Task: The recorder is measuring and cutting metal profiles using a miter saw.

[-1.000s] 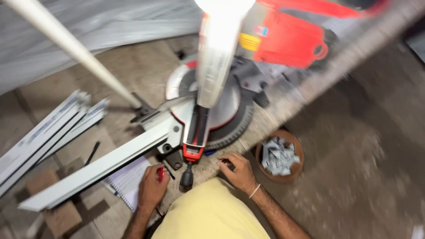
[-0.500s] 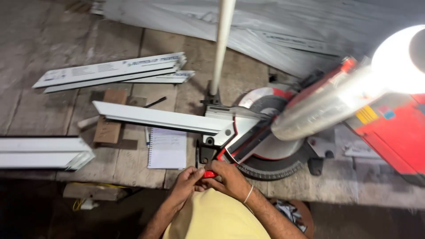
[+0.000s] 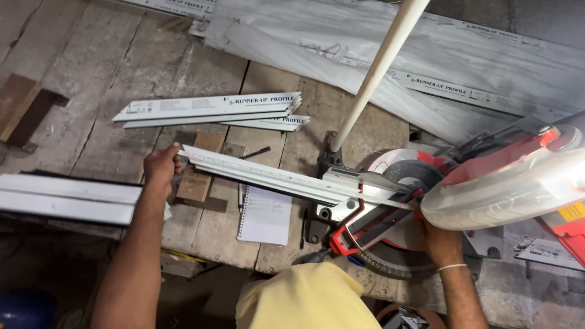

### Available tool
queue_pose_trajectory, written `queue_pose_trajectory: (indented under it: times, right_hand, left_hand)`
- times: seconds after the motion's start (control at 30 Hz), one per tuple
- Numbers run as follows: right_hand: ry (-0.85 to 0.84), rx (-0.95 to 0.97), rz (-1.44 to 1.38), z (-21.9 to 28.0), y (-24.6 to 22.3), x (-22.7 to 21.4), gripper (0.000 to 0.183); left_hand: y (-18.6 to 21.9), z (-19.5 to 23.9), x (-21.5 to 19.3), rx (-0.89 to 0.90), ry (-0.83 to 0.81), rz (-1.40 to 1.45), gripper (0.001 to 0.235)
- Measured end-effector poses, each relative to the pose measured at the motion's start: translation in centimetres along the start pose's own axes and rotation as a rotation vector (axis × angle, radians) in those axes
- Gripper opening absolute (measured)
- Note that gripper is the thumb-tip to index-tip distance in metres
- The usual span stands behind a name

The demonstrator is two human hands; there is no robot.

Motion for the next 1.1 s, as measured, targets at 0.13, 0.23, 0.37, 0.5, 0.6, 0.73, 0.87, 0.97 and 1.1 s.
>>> queue_pose_trajectory:
  times: [0.13,0.23,0.37,0.5,0.6,0.73,0.87,0.97,1.1]
  right_hand:
    - [0.102,0.020,0.099,-1.3,-0.7,0.7,0.035]
    - [0.143,0.037,0.124,-2.4,-2.1,0.7,0.033]
    - [0.231,-0.003,0.169,-1.9,-2.0,1.0,0.032]
    - [0.196,0.066,0.161,-2.2,-2.2,0.8,0.030]
    - [0.161,0.065,0.149,-2.0,-2.0,1.1,0.031]
    - [0.109,0.056,0.147,-2.0,-1.4,1.7,0.031]
    - [0.117,0.043,0.125,-2.3,-2.3,1.0,0.027]
    - [0.060,0.127,0.128,-2.3,-1.5,1.3,0.022]
    - [0.004,0.175,0.112,-1.8,-0.4,2.4,0.021]
  left_hand:
    - [-1.3,-6.9,0.2,0.029,0.030,-0.105,0.027]
    - [-3.0,-9.7,-0.2,-0.038,0.079,-0.142,0.026]
    - [-5.3,-12.0,-1.7,-0.131,0.029,-0.123,0.019]
    - [-3.4,-9.3,-1.1,-0.188,0.067,-0.137,0.016]
    - [-2.4,-7.5,-1.6,-0.212,0.110,-0.176,0.016]
    - [-1.1,-7.1,-1.6,-0.151,0.159,-0.232,0.015]
    - [0.1,-6.3,-1.6,-0.114,0.156,-0.304,0.016]
    - [0.2,-6.4,-1.1,-0.144,0.130,-0.407,0.018]
    - [-2.6,-9.9,-3.2,-0.236,0.085,-0.434,0.019]
Point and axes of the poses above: each hand's wrist, its own z-axis away from the middle knuckle, its own x-axis out of the palm, y = z × x, the point moved 6 cm from there along -z, towards the middle knuckle, and after that the axes turned 5 degrees about -x, right-handed, at the moved point
